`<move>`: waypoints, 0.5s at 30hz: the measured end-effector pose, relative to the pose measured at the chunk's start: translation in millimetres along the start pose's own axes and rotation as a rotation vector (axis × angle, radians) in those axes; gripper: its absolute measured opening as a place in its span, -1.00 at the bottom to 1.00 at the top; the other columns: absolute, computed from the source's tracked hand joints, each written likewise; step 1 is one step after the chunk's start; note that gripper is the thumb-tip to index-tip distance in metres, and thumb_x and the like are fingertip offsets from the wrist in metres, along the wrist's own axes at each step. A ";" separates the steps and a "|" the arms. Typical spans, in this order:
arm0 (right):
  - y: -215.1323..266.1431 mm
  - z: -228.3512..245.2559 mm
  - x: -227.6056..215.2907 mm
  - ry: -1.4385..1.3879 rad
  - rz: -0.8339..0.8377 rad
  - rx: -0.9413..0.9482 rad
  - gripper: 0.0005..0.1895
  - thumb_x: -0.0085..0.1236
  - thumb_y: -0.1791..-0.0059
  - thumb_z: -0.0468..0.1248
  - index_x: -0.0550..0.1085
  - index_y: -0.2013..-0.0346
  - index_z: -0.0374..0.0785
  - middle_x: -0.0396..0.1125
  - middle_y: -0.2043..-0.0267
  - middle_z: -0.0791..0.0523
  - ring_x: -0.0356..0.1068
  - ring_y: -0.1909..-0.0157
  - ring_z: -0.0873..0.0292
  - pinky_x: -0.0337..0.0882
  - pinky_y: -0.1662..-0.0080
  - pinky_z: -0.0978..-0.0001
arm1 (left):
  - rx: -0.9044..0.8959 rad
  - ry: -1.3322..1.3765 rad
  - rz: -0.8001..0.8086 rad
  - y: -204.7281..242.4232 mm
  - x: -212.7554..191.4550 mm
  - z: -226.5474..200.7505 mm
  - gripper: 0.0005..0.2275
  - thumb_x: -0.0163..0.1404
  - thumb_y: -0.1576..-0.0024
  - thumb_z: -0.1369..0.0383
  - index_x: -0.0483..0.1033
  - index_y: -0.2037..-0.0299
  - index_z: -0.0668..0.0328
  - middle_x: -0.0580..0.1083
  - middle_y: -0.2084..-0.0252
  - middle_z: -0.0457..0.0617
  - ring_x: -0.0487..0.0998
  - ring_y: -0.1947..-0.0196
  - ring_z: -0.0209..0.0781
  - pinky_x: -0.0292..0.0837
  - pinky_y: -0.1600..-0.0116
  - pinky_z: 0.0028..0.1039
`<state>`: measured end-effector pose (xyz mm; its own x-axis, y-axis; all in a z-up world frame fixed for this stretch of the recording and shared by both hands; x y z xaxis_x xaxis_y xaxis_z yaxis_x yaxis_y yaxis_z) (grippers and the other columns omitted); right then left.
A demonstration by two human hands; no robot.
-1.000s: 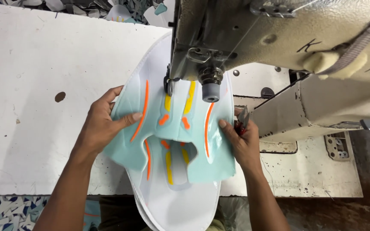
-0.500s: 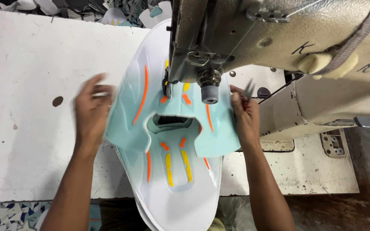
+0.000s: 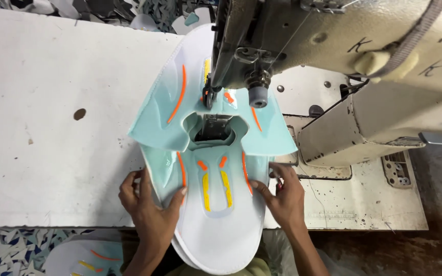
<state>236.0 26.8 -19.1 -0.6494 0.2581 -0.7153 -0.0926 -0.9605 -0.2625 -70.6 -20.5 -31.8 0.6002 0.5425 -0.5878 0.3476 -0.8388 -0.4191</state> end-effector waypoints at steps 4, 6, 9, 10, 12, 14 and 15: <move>19.5 -37.0 7.5 -0.155 0.083 0.324 -0.34 0.51 0.25 -0.15 0.42 -0.03 -0.33 0.45 0.23 0.08 0.40 0.37 0.11 0.43 0.33 0.31 | -0.185 0.221 0.089 19.7 0.0 17.4 -0.20 0.30 0.06 0.28 0.12 -0.38 0.28 0.38 -0.17 0.30 0.48 -0.16 0.15 0.44 -0.21 -0.10; 30.2 -35.4 13.2 -0.600 0.122 0.268 -0.39 0.44 0.14 -0.23 0.28 -0.01 -0.39 0.46 0.15 0.02 0.53 0.20 0.15 0.58 0.21 0.33 | -0.196 0.551 0.183 28.9 -3.9 9.0 -0.17 0.21 -0.07 0.35 -0.12 -0.45 0.35 0.37 -0.22 0.30 0.56 -0.15 -0.01 0.51 -0.18 -0.19; 76.0 -15.8 -9.7 -0.678 0.085 0.177 -0.15 0.36 0.15 -0.34 0.06 -0.29 -0.30 0.45 0.10 -0.07 0.52 0.12 0.10 0.55 0.11 0.28 | 0.211 0.483 0.123 40.4 -68.7 -33.3 -0.32 0.22 -0.02 0.45 0.06 -0.30 0.33 0.35 -0.20 0.34 0.49 -0.18 0.01 0.42 -0.18 -0.15; 86.2 -11.7 -15.5 -0.678 0.084 0.175 -0.15 0.36 0.15 -0.34 0.06 -0.29 -0.30 0.45 0.10 -0.07 0.52 0.12 0.10 0.55 0.11 0.28 | 0.213 0.484 0.122 51.6 -88.6 -23.3 -0.32 0.22 -0.02 0.45 0.06 -0.30 0.33 0.35 -0.20 0.34 0.49 -0.18 0.01 0.42 -0.18 -0.15; 107.8 16.6 -48.6 -0.731 -0.075 -0.117 -0.02 0.32 0.08 -0.34 -0.19 -0.38 -0.24 0.22 -0.17 -0.07 0.38 -0.10 0.09 0.47 -0.05 0.28 | 0.212 0.477 0.135 81.4 -115.0 -35.6 -0.38 0.23 -0.02 0.45 0.16 -0.25 0.32 0.40 -0.15 0.30 0.52 -0.14 -0.03 0.44 -0.17 -0.20; 113.4 -63.9 -17.5 -0.626 -0.113 -0.080 -0.05 0.29 0.09 -0.40 -0.16 -0.39 -0.29 0.14 -0.25 -0.11 0.29 -0.18 0.07 0.39 -0.11 0.26 | 0.209 0.468 0.145 33.6 -115.1 -59.2 -0.44 0.25 -0.03 0.45 0.25 -0.21 0.32 0.45 -0.11 0.25 0.54 -0.10 -0.08 0.46 -0.15 -0.26; 117.8 -105.5 -3.9 -0.521 -0.151 -0.038 -0.07 0.25 0.09 -0.46 -0.12 -0.41 -0.33 0.07 -0.33 -0.16 0.20 -0.25 0.04 0.31 -0.16 0.23 | 0.207 0.462 0.151 11.1 -117.8 -74.5 -0.47 0.26 -0.03 0.45 0.30 -0.19 0.31 0.48 -0.09 0.23 0.56 -0.08 -0.10 0.47 -0.14 -0.28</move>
<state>307.3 -76.4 -115.6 -0.9202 0.2976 -0.2541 -0.1926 -0.9096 -0.3680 -83.7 -97.2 84.3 0.9037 0.2997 -0.3058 0.1109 -0.8538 -0.5087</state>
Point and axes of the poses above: each hand's wrist, its own y-axis away from the middle knuckle, its own x-axis out of the palm, z = x × y, the point moved 9 cm from there along -y, towards the middle knuckle
